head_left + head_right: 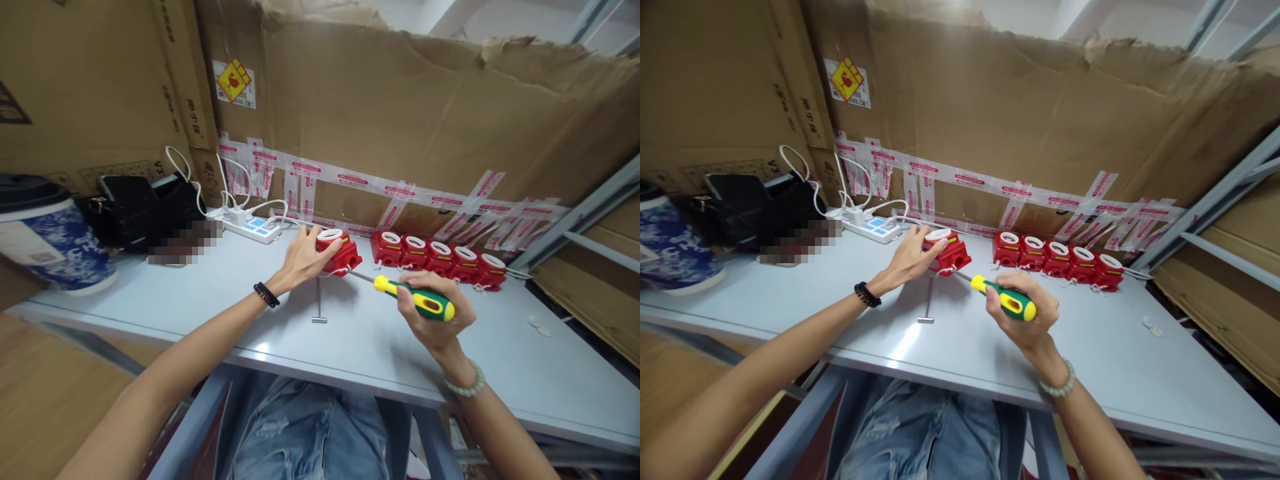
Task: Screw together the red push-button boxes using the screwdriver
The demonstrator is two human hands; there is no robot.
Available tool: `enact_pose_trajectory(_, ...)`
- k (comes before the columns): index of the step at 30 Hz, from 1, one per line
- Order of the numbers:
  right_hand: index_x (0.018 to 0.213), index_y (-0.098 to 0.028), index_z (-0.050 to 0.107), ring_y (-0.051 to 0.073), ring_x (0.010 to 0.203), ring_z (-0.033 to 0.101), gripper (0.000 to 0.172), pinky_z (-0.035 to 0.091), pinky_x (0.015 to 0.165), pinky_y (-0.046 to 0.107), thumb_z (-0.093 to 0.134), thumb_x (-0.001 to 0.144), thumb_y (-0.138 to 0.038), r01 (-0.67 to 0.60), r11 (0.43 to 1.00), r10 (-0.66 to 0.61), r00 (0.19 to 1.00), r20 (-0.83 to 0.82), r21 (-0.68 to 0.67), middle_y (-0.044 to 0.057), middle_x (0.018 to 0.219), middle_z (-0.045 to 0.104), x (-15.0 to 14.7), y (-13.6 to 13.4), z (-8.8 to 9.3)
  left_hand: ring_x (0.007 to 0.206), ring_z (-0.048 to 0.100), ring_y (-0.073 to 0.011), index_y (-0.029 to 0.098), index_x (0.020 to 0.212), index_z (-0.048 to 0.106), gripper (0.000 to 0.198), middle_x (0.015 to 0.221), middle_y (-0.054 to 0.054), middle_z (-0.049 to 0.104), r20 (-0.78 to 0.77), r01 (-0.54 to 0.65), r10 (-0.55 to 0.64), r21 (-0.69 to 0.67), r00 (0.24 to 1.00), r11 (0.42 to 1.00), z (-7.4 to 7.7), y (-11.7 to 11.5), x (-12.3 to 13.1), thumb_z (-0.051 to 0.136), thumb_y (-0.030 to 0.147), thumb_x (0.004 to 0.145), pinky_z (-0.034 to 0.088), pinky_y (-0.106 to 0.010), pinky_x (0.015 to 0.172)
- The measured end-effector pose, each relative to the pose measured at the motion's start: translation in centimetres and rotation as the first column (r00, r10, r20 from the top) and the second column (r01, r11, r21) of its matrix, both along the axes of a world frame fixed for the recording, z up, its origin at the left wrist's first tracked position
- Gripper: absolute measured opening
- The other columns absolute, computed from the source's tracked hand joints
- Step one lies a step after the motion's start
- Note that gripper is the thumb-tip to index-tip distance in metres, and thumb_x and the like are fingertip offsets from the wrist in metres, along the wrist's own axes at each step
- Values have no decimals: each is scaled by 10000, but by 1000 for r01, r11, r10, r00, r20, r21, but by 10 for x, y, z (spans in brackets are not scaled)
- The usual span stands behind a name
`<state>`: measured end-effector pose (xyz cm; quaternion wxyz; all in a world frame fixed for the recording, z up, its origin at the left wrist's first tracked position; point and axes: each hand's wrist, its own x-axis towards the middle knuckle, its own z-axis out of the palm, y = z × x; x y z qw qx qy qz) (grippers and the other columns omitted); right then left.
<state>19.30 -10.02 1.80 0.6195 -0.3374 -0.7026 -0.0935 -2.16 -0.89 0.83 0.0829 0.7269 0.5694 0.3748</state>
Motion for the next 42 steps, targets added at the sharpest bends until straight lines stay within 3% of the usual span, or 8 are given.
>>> enact_pose_trajectory(4, 878, -217, 600, 150, 690, 632, 207, 511, 632, 278, 706, 702, -244, 66, 980, -51, 995, 83, -188, 23, 803, 672, 1, 1, 4, 903, 536, -257, 196, 975, 512, 458, 923, -69, 443, -6, -83, 83, 49, 996, 995, 2, 8, -7, 390, 613, 831, 444, -393, 793)
enact_pose_trajectory(7, 930, -192, 602, 135, 680, 609, 265, 491, 619, 256, 683, 733, -350, 87, 916, -54, 994, 95, -392, 33, 850, 661, 5, 7, 6, 929, 526, -277, 189, 950, 512, 465, 925, -83, 440, -18, -147, 149, 83, 989, 986, 2, 14, -13, 402, 621, 818, 443, -404, 792)
enact_pose_trajectory(15, 696, -173, 549, 81, 444, 354, 421, 288, 429, 232, 451, 841, -556, 40, 671, -16, 999, 39, -740, -51, 484, 417, 16, 18, 8, 959, 511, -297, 190, 939, 510, 430, 921, -89, 435, -68, -202, 214, 146, 975, 968, 5, 15, -16, 447, 593, 804, 431, -423, 822)
enact_pose_trajectory(18, 774, -168, 572, 86, 448, 383, 379, 315, 454, 236, 508, 814, -540, -40, 617, 34, 999, -24, -786, -54, 478, 440, 17, 18, 10, 982, 505, -305, 189, 956, 513, 443, 930, -95, 436, -60, -208, 218, 148, 974, 967, 7, 14, -16, 443, 599, 805, 424, -430, 837)
enact_pose_trajectory(25, 938, -165, 603, 116, 587, 497, 354, 386, 527, 247, 646, 724, -443, 11, 685, 46, 997, 59, -728, 1, 693, 574, 24, 18, 18, 968, 511, -290, 187, 972, 513, 453, 941, -92, 433, -46, -197, 205, 144, 978, 970, 9, 12, -14, 443, 602, 805, 429, -417, 835)
enact_pose_trajectory(29, 978, -161, 571, 110, 523, 487, 395, 402, 499, 251, 595, 760, -489, 6, 661, 41, 998, 44, -751, -12, 643, 562, 23, 18, 14, 963, 510, -279, 191, 983, 518, 450, 934, -82, 427, -35, -196, 204, 157, 978, 968, 9, 11, -15, 448, 598, 805, 426, -415, 844)
enact_pose_trajectory(36, 570, -149, 608, 87, 450, 403, 479, 321, 439, 235, 489, 817, -543, 106, 650, 58, 980, 188, -753, -6, 469, 492, 18, 16, 15, 937, 510, -274, 189, 969, 515, 432, 914, -80, 424, -31, -168, 176, 184, 984, 968, 9, 9, -13, 448, 585, 810, 435, -400, 811)
enact_pose_trajectory(42, 752, -141, 679, 131, 546, 537, 362, 423, 482, 254, 704, 633, -482, 35, 696, -15, 999, 34, -718, 47, 676, 654, 18, 16, 16, 936, 502, -275, 190, 962, 515, 430, 929, -85, 432, -61, -167, 179, 172, 982, 971, 9, 6, -9, 470, 583, 796, 432, -399, 806)
